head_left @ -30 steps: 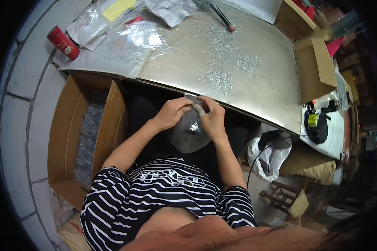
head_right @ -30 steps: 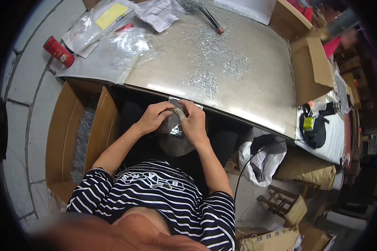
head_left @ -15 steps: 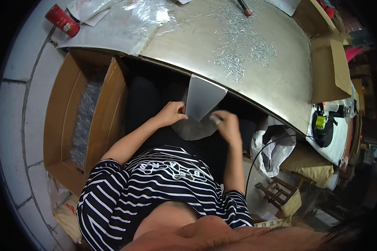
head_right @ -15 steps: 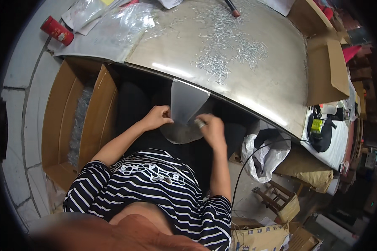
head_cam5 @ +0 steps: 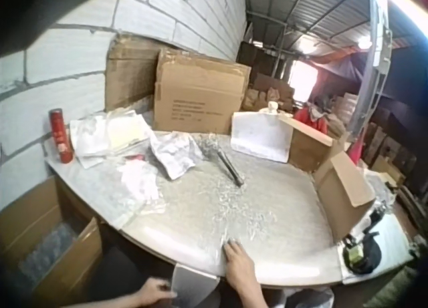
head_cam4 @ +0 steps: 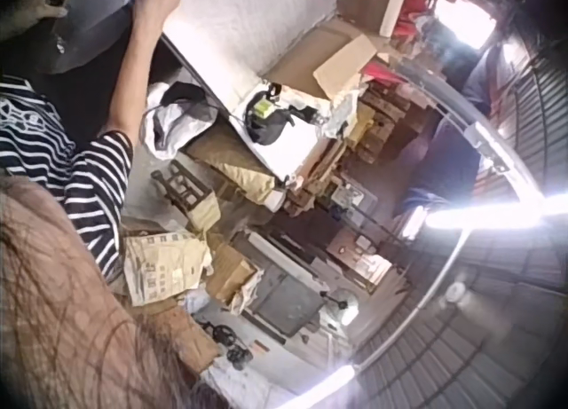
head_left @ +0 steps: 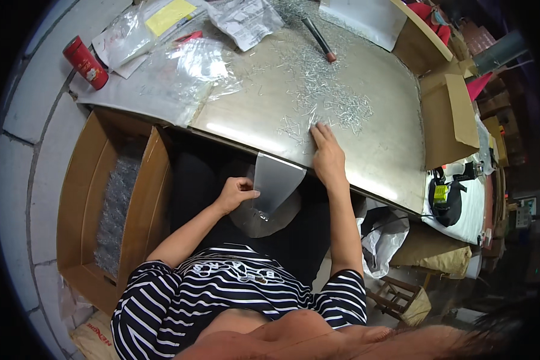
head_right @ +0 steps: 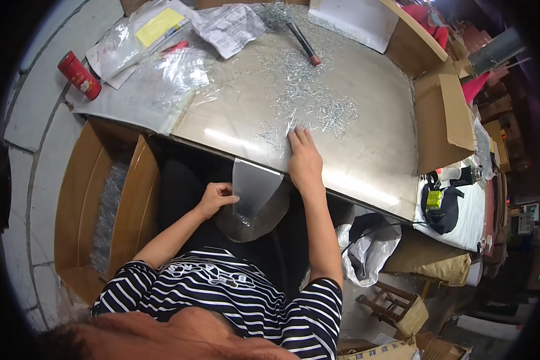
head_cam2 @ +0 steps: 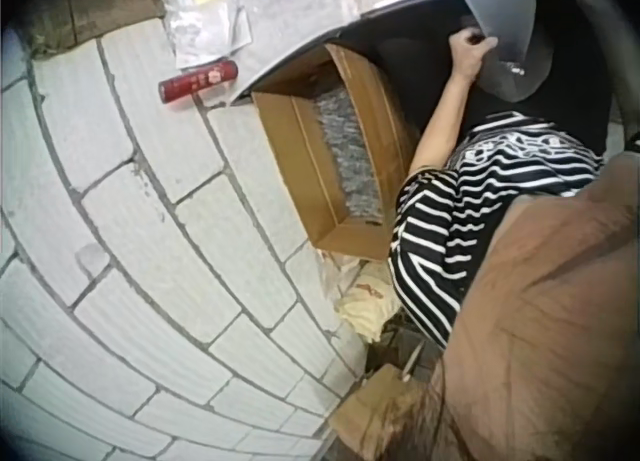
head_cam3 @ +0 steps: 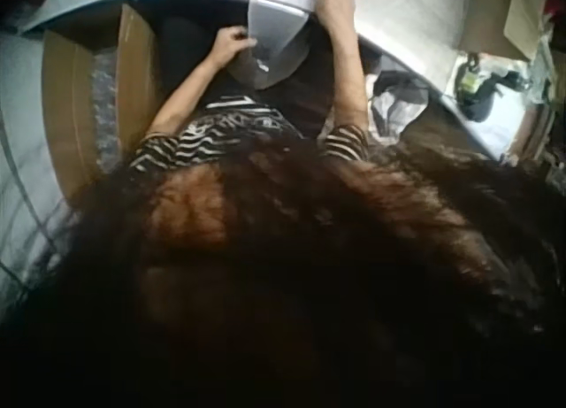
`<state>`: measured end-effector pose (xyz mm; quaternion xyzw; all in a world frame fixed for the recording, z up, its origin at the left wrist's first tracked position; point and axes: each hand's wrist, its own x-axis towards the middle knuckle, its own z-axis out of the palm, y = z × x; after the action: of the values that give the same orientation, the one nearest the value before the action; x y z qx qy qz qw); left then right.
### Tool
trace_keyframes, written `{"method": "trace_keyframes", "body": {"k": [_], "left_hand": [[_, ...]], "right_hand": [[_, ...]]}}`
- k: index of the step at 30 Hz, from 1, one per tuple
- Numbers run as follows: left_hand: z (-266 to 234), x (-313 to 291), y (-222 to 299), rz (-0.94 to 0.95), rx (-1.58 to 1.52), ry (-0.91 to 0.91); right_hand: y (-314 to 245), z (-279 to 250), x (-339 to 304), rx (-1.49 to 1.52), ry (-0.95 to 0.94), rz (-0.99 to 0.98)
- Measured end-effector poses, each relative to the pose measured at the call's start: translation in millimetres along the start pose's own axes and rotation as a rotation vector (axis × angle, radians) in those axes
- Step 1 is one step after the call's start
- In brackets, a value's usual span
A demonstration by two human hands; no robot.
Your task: Sorting small metal components into plastic bags and placing them into a shipping box.
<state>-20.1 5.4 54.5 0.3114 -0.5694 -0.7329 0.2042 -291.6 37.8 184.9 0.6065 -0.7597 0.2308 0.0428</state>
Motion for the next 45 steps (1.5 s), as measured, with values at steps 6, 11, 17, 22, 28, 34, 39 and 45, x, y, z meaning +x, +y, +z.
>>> {"method": "trace_keyframes", "body": {"k": [6, 11, 17, 22, 28, 34, 39, 45], "left_hand": [[32, -9, 2, -0.165, -0.699, -0.124], [11, -12, -32, -0.339, -0.918, -0.224], [-27, -8, -55, -0.47, -0.781, -0.309], [17, -24, -18, -0.424, -0.807, -0.281], [14, -31, -16, -0.332, -0.485, -0.428], [16, -36, -32, -0.283, -0.294, -0.361], [19, -45, -11, -0.472, -0.274, -0.391], [20, -46, 20, -0.396, -0.45, -0.401]], "right_hand": [[-14, 0, -15, 0.357, 0.114, 0.109], [-97, 6, -48, 0.065, -0.097, 0.012], [-105, -43, -99, 0.31, -0.127, 0.095], [-89, -40, -124, 0.489, -0.12, 0.129], [-93, -21, -137, 0.694, -0.154, 0.162], [-92, 13, -150, 0.588, -0.562, 0.036], [-85, 5, -138, 0.612, -0.384, 0.199], [-64, -5, -140, 0.82, -0.387, 0.36]]}}
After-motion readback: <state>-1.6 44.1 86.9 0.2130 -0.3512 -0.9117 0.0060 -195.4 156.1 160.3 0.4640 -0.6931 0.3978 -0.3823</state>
